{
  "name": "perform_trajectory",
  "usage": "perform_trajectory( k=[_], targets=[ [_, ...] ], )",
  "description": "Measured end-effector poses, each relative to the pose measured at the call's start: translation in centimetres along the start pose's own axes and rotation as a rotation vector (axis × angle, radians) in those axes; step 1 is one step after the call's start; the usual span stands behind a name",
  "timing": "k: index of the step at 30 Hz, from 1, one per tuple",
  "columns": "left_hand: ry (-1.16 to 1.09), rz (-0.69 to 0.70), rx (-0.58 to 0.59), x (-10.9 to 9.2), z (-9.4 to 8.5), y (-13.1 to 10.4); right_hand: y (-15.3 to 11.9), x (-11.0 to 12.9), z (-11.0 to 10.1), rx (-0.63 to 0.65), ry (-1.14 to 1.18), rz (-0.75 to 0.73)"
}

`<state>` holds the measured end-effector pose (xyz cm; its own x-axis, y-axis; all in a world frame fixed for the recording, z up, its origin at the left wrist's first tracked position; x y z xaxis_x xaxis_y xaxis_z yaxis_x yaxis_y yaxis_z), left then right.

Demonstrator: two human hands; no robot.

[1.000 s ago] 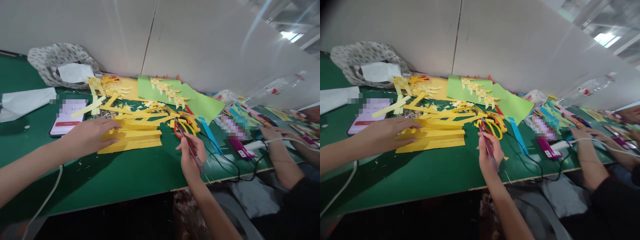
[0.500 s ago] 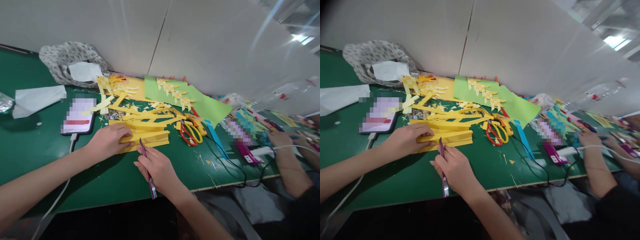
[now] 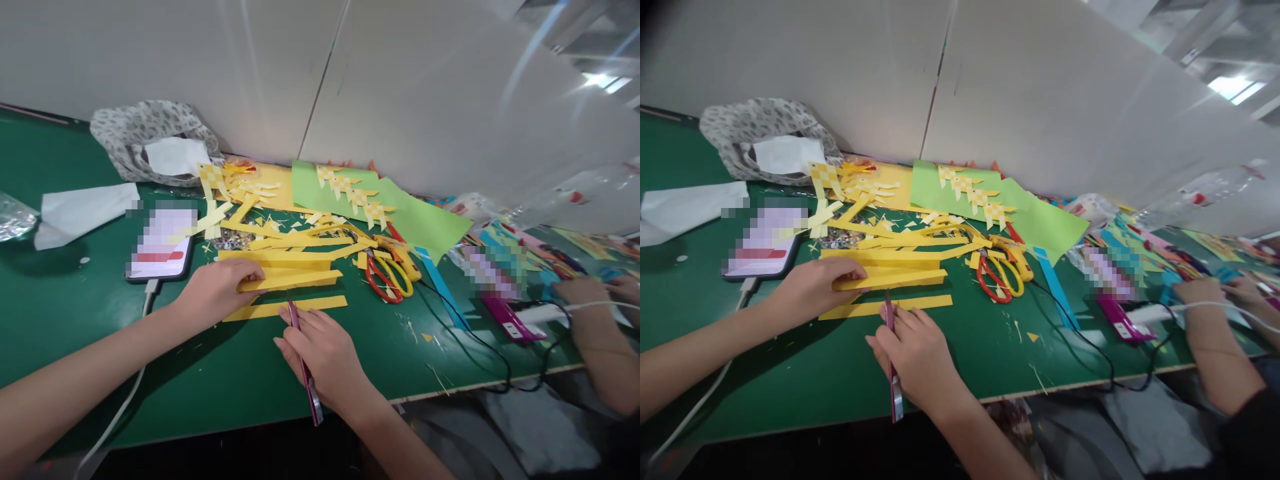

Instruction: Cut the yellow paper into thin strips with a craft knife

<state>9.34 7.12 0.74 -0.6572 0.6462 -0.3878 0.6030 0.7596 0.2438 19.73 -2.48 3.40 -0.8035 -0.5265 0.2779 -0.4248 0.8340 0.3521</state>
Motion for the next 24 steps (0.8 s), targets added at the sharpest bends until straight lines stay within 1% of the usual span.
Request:
perform_trajectory(
  k=[3,5,8,10,14,15,17,19,20,21,22,23,24],
  targets=[
    [-0.053,-0.014,-0.017,0.4,-0.2,-0.1,-0.1,-0.3,-0.2,-0.009,-0.009,0.014],
    [-0.1,-0.018,-0.034,0.7,-0.4,-0.1,-0.3,-0.9,-0.5,-0.015,-0.017,0.029],
    [-0.188,-0.048,-0.072,1.4,-1.1,-0.3,-0.6,-2.8,-1.2,-0.02,-0.047,0.048],
    [-0.244,-0.071,-0.133,1.8,-2.2,-0.3,-0.6,-4.8,-1.7,-0.013,-0.066,0.083],
    [-0.286,-0.118,-0.303,2.2,-4.6,-0.6,0.3,-9.2,-2.6,-0.028,-0.129,0.243],
    [-0.285,-0.128,-0.33,2.3,-4.9,-0.7,0.7,-9.9,-2.8,-0.043,-0.111,0.296],
    [-0.267,-0.128,-0.358,2.1,-5.1,-0.8,1.3,-10.5,-3.5,-0.112,0.021,0.399],
    [-0.235,-0.098,-0.357,1.6,-5.0,-0.8,1.6,-10.2,-4.5,-0.233,0.228,0.489],
    [-0.218,-0.076,-0.347,1.2,-4.9,-0.8,1.6,-9.7,-5.3,-0.321,0.282,0.504],
    [-0.203,-0.051,-0.331,0.9,-4.7,-0.7,1.4,-8.8,-6.4,-0.439,0.287,0.477],
    [-0.191,-0.023,-0.315,0.5,-4.5,-0.7,1.3,-7.3,-7.4,-0.531,0.263,0.398],
    [-0.187,0.009,-0.295,0.1,-4.2,-0.6,1.3,-5.8,-7.9,-0.579,0.212,0.301],
    [-0.187,0.042,-0.272,-0.4,-3.9,-0.6,1.4,-4.2,-8.0,-0.583,0.145,0.19]
  ],
)
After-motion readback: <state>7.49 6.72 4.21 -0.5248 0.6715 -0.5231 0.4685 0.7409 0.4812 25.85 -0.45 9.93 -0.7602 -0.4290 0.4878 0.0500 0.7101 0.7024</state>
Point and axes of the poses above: each hand's wrist, its own y-axis towards the middle knuckle, its own z-axis out of the palm, x = y × z, the point moved 10 cm from there along y, towards the middle knuckle, and after that the axes turned 12 degrees about z, right-handed, at the moved point
